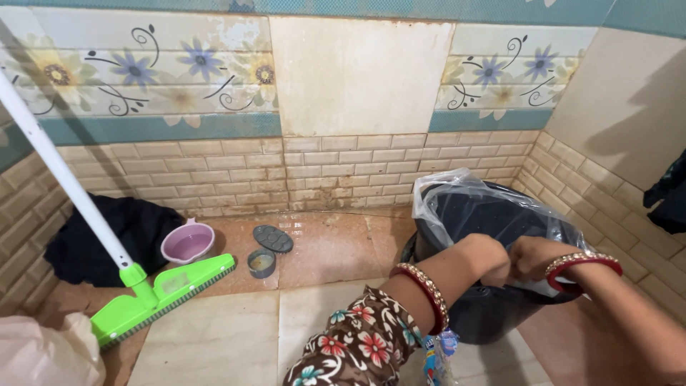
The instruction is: The person removes a used plastic bag from a black bucket, places a new plastic bag inside the bucket, and then picks up various pieces of trash from the floor, placing them into the bucket. The person moves between the bathroom and an adjacent room to collect the trash.
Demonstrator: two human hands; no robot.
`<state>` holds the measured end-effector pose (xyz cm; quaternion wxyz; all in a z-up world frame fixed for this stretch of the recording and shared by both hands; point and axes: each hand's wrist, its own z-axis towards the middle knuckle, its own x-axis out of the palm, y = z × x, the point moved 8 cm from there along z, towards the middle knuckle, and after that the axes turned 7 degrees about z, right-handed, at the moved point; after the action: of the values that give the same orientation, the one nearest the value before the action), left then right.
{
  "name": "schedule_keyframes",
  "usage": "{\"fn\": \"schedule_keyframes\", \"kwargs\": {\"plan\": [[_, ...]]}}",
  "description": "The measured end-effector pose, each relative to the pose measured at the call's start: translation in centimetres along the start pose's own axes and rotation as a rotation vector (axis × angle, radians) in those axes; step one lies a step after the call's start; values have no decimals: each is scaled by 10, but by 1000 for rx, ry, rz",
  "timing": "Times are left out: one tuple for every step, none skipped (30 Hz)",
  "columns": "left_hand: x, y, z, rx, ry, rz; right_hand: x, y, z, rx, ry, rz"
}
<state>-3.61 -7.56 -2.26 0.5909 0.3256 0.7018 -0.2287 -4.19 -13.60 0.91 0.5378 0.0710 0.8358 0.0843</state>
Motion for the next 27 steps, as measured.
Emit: {"fn": "schedule_keyframes", "kwargs": {"plan": [[-7, 2, -5, -26, -28, -22, -6, 0, -1, 18, -19, -41], [-13, 4, -10, -53, -55, -43, -11, -1, -1, 35, -37, -82], [-22, 7, -15, -80, -83, -65, -16, 2, 0, 5, -68, -43], [-28, 11, -17, -133, -50, -99, -23, 4, 1, -24, -99, -3], [-35, 18, -19, -187, -17, -130, -28, 8, 4, -55, -132, 39], [-41, 25, -21, -241, 16, -162, -33, 12, 8, -69, -185, -5], [-51, 32, -24, -269, -23, -147, -41, 20, 13, -87, -239, -46], [-60, 40, -27, -296, -63, -131, -48, 27, 18, -105, -292, -87], [-69, 48, -32, -322, -103, -114, -53, 34, 23, -115, -323, -82], [-74, 56, -37, -345, -114, -135, -58, 41, 27, -124, -354, -77], [-79, 66, -44, -370, -123, -155, -64, 48, 31, -137, -383, -71], [-84, 76, -52, -396, -133, -176, -71, 58, 36, -188, -413, -82], [-89, 86, -60, -427, -133, -179, -76, 73, 42, -243, -444, -95], [-95, 94, -67, -458, -133, -181, -81, 86, 45, -299, -475, -107], [-99, 104, -75, -494, -131, -188, -84, 96, 49, -316, -460, -75], [-102, 111, -81, -523, -121, -186, -87, 104, 50, -333, -445, -43], [-103, 118, -87, -557, -112, -178, -89, 117, 55, -355, -432, -8], [-104, 128, -94, -590, -102, -171, -95, 134, 59, -391, -453, -36], [-103, 135, -99, -614, -72, -174, -97, 147, 63, -422, -462, -67], [-106, 144, -103, -638, -41, -178, -95, 159, 66, -454, -472, -96], [-105, 150, -107, -653, -13, -179, -91, 165, 68, -463, -469, -89], [-100, 155, -112, -670, 0, -192, -88, 172, 70, -473, -465, -81], [-98, 157, -112, -676, 6, -201, -89, 174, 71, -471, -470, -75], [-95, 160, -113, -681, 12, -209, -88, 179, 73, -498, -461, -90], [-92, 161, -111, -681, 17, -218, -86, 182, 74, -519, -454, -105], [-89, 164, -109, -680, 21, -227, -84, 186, 77, -540, -447, -120], [-83, 165, -107, -680, 31, -241, -83, 186, 80, -524, -448, -90]]}}
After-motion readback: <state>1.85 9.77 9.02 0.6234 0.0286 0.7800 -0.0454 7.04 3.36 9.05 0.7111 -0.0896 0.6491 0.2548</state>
